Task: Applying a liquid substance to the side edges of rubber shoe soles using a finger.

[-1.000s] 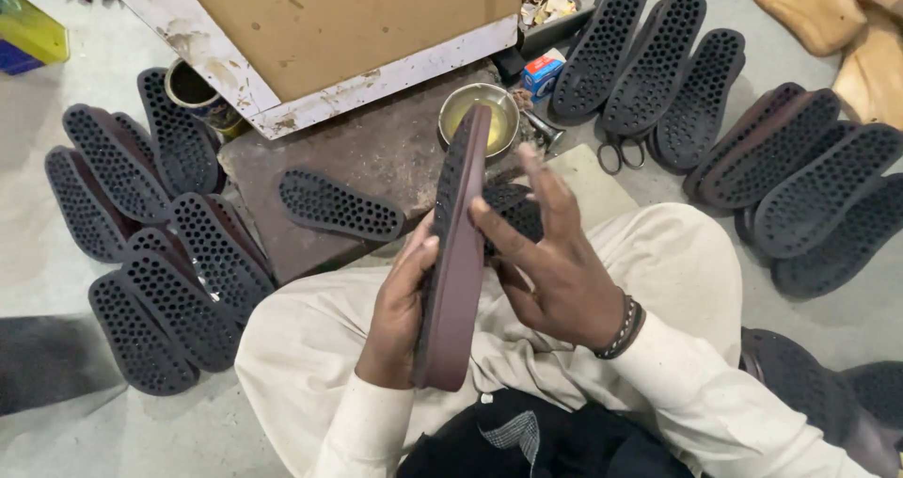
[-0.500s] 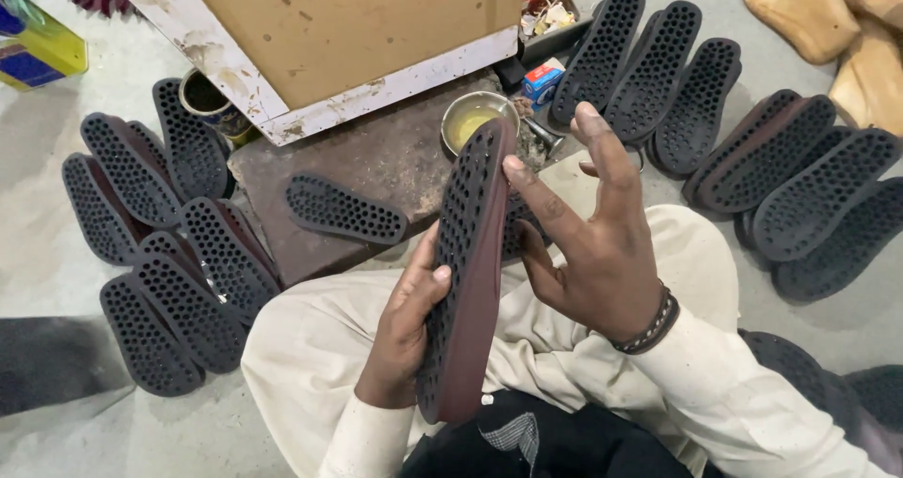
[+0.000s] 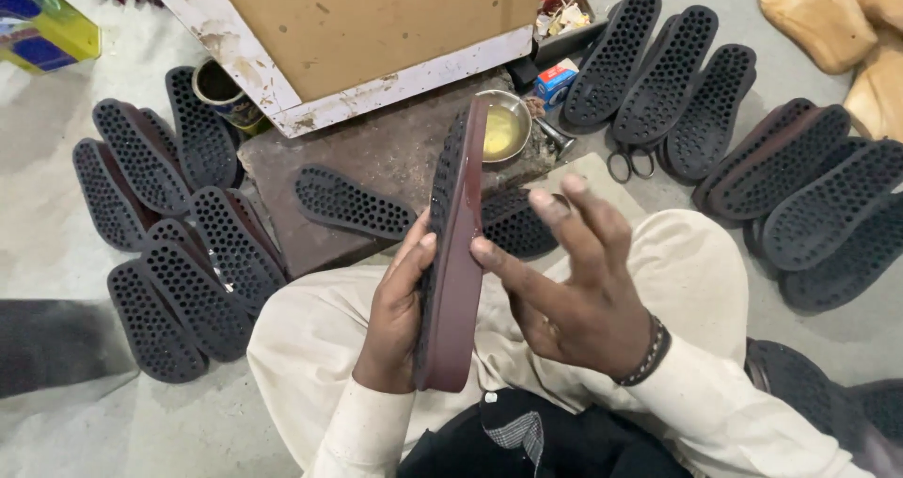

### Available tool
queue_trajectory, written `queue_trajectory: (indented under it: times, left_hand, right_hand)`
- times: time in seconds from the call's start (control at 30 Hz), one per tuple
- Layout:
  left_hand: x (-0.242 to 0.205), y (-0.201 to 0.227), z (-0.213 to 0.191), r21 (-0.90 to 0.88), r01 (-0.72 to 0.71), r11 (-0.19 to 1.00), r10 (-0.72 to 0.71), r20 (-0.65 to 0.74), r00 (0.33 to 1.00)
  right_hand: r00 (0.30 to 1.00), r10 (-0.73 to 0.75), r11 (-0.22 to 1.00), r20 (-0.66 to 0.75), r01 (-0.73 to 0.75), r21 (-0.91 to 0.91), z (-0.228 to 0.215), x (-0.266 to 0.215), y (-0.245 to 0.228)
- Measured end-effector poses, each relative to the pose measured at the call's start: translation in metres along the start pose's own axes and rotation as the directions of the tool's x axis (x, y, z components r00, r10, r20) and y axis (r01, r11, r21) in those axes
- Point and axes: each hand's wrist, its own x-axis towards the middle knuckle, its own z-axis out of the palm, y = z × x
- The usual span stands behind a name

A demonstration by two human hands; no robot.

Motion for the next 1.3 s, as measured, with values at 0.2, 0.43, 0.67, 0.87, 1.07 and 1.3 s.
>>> queue_trajectory:
  times: [0.2,0.43,0.67,0.87,1.07,1.3]
  left_hand:
    - [-0.009,0.000,0.017,0.014,-0.021,1.000,0.019,0.100,0.995]
    - [0.004,-0.006,0.004,0.001,0.005,1.000,-0.005,-0.093,0.996]
    - [-0.001,0.002,0.013,0.023,-0.048,0.999,0.047,0.033,0.998]
    - [0.011,-0.001,0.007,-0.016,-0.034,0.999,0.032,-0.120,0.992]
    - [0.029,-0.014,-0.009,-0.112,-0.042,0.993,0.029,-0.116,0.993]
    - [0.053,-0.016,-0.034,-0.348,0.105,0.931,-0.129,-0.047,0.990]
  right_hand:
    - [0.996,0.082,0.963,-0.021,-0.085,-0.256,0.009,0.017,0.009]
    - [0.989,0.002,0.953,-0.146,-0.046,-0.299,0.003,0.016,-0.001]
    - [0.999,0.010,0.967,-0.045,-0.021,-0.255,0.012,0.016,0.006]
    - [0.998,-0.059,0.996,0.024,0.061,-0.072,0.012,-0.007,-0.007]
    - [0.993,-0.110,0.989,0.051,0.115,-0.097,0.013,-0.005,-0.004]
    - [0.980,-0.145,0.980,0.138,0.123,0.159,0.026,-0.001,0.003]
